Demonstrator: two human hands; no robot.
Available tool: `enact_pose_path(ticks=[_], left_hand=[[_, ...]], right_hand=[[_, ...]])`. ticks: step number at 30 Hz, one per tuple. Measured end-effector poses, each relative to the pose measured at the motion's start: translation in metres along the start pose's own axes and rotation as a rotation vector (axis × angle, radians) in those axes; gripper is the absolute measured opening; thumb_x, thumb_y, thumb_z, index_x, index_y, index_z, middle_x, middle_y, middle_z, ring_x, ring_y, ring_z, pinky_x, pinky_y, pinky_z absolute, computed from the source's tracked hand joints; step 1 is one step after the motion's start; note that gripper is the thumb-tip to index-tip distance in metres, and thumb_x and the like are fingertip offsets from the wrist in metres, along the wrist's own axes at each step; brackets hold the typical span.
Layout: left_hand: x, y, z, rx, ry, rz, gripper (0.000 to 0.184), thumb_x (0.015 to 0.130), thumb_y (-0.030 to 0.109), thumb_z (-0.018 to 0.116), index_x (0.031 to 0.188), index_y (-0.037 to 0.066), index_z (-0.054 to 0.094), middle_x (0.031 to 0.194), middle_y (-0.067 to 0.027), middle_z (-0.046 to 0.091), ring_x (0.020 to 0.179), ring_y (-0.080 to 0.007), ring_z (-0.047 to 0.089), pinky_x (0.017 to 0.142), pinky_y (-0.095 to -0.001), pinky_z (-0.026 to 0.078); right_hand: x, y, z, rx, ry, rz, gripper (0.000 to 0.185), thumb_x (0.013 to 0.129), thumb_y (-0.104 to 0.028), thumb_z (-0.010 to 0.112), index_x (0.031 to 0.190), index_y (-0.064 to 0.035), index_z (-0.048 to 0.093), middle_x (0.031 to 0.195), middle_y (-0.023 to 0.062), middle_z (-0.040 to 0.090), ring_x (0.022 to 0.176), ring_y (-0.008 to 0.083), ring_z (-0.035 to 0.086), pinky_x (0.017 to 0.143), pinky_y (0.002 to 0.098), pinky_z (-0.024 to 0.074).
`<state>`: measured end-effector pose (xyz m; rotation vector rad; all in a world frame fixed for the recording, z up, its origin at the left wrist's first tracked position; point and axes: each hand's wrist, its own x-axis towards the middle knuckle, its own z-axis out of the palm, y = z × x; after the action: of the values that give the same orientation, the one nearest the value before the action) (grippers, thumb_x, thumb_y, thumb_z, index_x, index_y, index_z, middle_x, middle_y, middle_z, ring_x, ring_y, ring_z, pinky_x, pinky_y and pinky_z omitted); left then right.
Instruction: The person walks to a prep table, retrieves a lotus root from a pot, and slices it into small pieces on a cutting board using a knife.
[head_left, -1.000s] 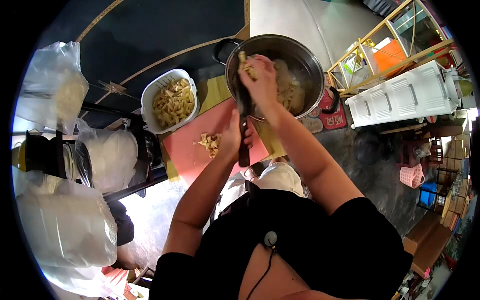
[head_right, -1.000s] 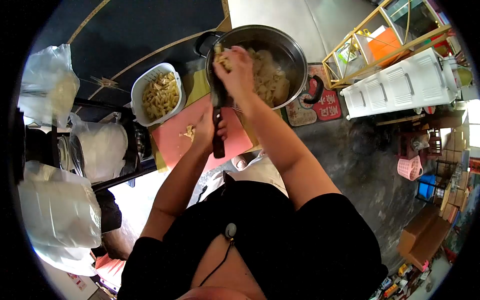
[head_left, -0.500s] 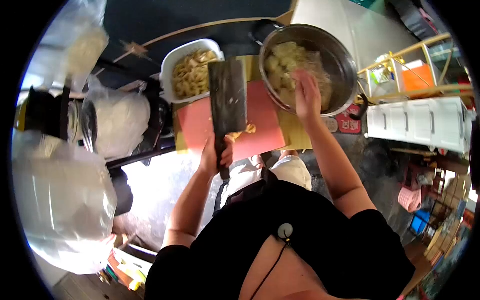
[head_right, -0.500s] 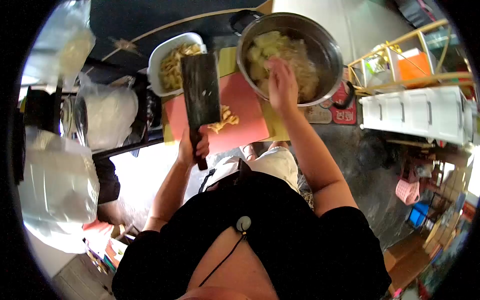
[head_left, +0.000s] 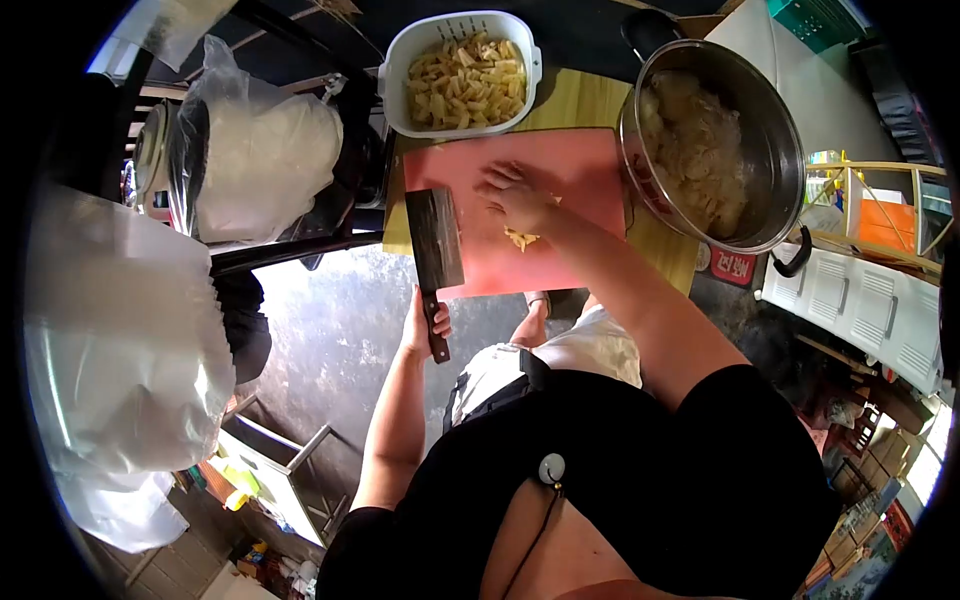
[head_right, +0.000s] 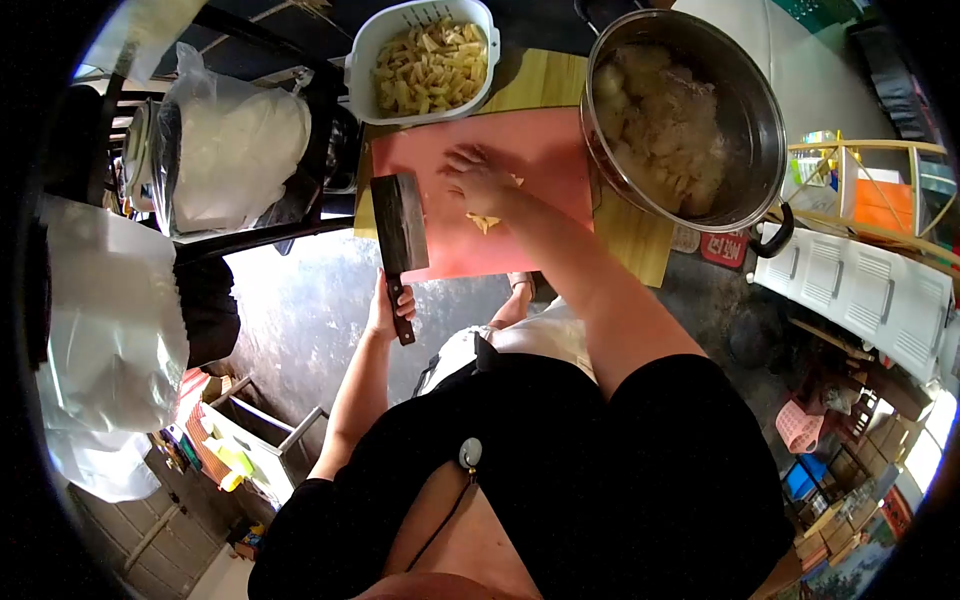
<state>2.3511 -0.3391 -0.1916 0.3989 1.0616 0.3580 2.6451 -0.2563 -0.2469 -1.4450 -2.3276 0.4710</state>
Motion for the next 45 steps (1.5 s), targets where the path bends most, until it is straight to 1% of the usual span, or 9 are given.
enact_pose_path(ticks=[4, 7, 13, 24, 35, 36, 37, 40, 45], left_hand=[[0.015, -0.004, -0.015, -0.004, -0.076, -0.054, 0.065, 0.083, 0.072, 0.025, 0.059, 0.014, 0.039, 0.049, 0.0058, 0.031, 0.039, -0.0073, 0.029, 0.042, -0.0239, 0.029], [0.019, -0.011, -0.001, -0.021, -0.061, -0.124, 0.066, 0.081, 0.074, 0.026, 0.06, 0.013, 0.039, 0.05, 0.0046, 0.032, 0.039, -0.0079, 0.029, 0.042, -0.0238, 0.03], [0.04, -0.034, 0.054, -0.1, -0.111, -0.164, 0.062, 0.084, 0.07, 0.031, 0.071, 0.01, 0.042, 0.052, 0.0024, 0.035, 0.041, -0.0096, 0.031, 0.042, -0.0239, 0.03], [0.015, -0.008, 0.093, 0.007, -0.184, -0.118, 0.065, 0.083, 0.072, 0.029, 0.06, 0.011, 0.037, 0.049, 0.0025, 0.03, 0.04, -0.0095, 0.03, 0.043, -0.0244, 0.03], [-0.016, 0.076, 0.271, 0.196, -0.258, 0.015, 0.048, 0.091, 0.055, 0.033, 0.08, 0.009, 0.043, 0.052, -0.001, 0.037, 0.037, -0.0113, 0.034, 0.037, -0.0276, 0.033], [-0.01, 0.082, 0.292, 0.153, -0.275, -0.033, 0.047, 0.092, 0.054, 0.036, 0.08, 0.008, 0.043, 0.052, -0.0014, 0.039, 0.038, -0.0116, 0.035, 0.038, -0.0282, 0.035], [-0.001, 0.083, 0.307, 0.192, -0.28, -0.016, 0.046, 0.091, 0.053, 0.037, 0.08, 0.009, 0.042, 0.053, -0.0011, 0.039, 0.038, -0.0116, 0.036, 0.039, -0.0284, 0.035], [0.02, 0.084, 0.341, 0.295, -0.276, 0.03, 0.043, 0.091, 0.052, 0.04, 0.083, 0.01, 0.041, 0.055, -0.0005, 0.041, 0.04, -0.0116, 0.038, 0.04, -0.0285, 0.037], [0.029, 0.087, 0.354, 0.306, -0.331, 0.004, 0.042, 0.092, 0.052, 0.037, 0.08, 0.012, 0.039, 0.056, 0.0005, 0.039, 0.042, -0.0107, 0.036, 0.041, -0.0278, 0.035]], right_hand=[[-0.038, -0.016, -0.051, 0.059, 0.019, -0.028, 0.044, 0.081, -0.028, 0.055, 0.122, -0.0122, 0.052, 0.134, 0.0067, 0.042, 0.126, 0.0298, 0.035, 0.106, 0.0426, 0.024], [-0.068, -0.016, -0.05, 0.174, 0.114, 0.441, 0.053, 0.077, -0.032, 0.058, 0.126, -0.0134, 0.048, 0.134, 0.0079, 0.041, 0.125, 0.0307, 0.036, 0.106, 0.0442, 0.0243], [-0.044, -0.048, -0.036, 0.025, 0.477, 0.534, 0.062, 0.071, -0.034, 0.066, 0.127, -0.0146, 0.047, 0.132, 0.0093, 0.042, 0.121, 0.0322, 0.038, 0.102, 0.046, 0.028], [-0.005, -0.075, -0.041, 0.227, 0.672, 0.574, 0.03, 0.071, -0.027, 0.07, 0.097, -0.0145, 0.063, 0.115, 0.0065, 0.052, 0.103, 0.0304, 0.049, 0.085, 0.038, 0.0445], [-0.055, -0.039, -0.238, 0.48, 1.119, 0.64, 0.023, 0.074, -0.021, 0.069, 0.09, -0.0066, 0.064, 0.11, 0.0141, 0.053, 0.097, 0.0305, 0.055, 0.083, 0.0358, 0.0449], [-0.071, -0.005, -0.235, 0.225, 1.078, 0.673, 0.026, 0.077, -0.022, 0.068, 0.097, -0.0065, 0.062, 0.114, 0.0156, 0.051, 0.093, 0.031, 0.057, 0.082, 0.0372, 0.0458], [-0.082, 0.01, -0.245, 0.789, 0.976, 0.901, 0.034, 0.083, -0.029, 0.063, 0.11, -0.0102, 0.058, 0.116, 0.0159, 0.049, 0.1, 0.0311, 0.054, 0.087, 0.0384, 0.0431], [-0.105, 0.036, -0.249, 0.327, 1.126, 0.816, 0.044, 0.086, -0.037, 0.056, 0.123, -0.0129, 0.051, 0.122, 0.0171, 0.047, 0.111, 0.033, 0.048, 0.094, 0.0392, 0.038], [-0.112, 0.051, -0.247, 0.034, 0.787, 0.871, 0.054, 0.09, -0.044, 0.042, 0.131, -0.0106, 0.043, 0.137, 0.0156, 0.037, 0.126, 0.034, 0.034, 0.102, 0.0417, 0.0288]])
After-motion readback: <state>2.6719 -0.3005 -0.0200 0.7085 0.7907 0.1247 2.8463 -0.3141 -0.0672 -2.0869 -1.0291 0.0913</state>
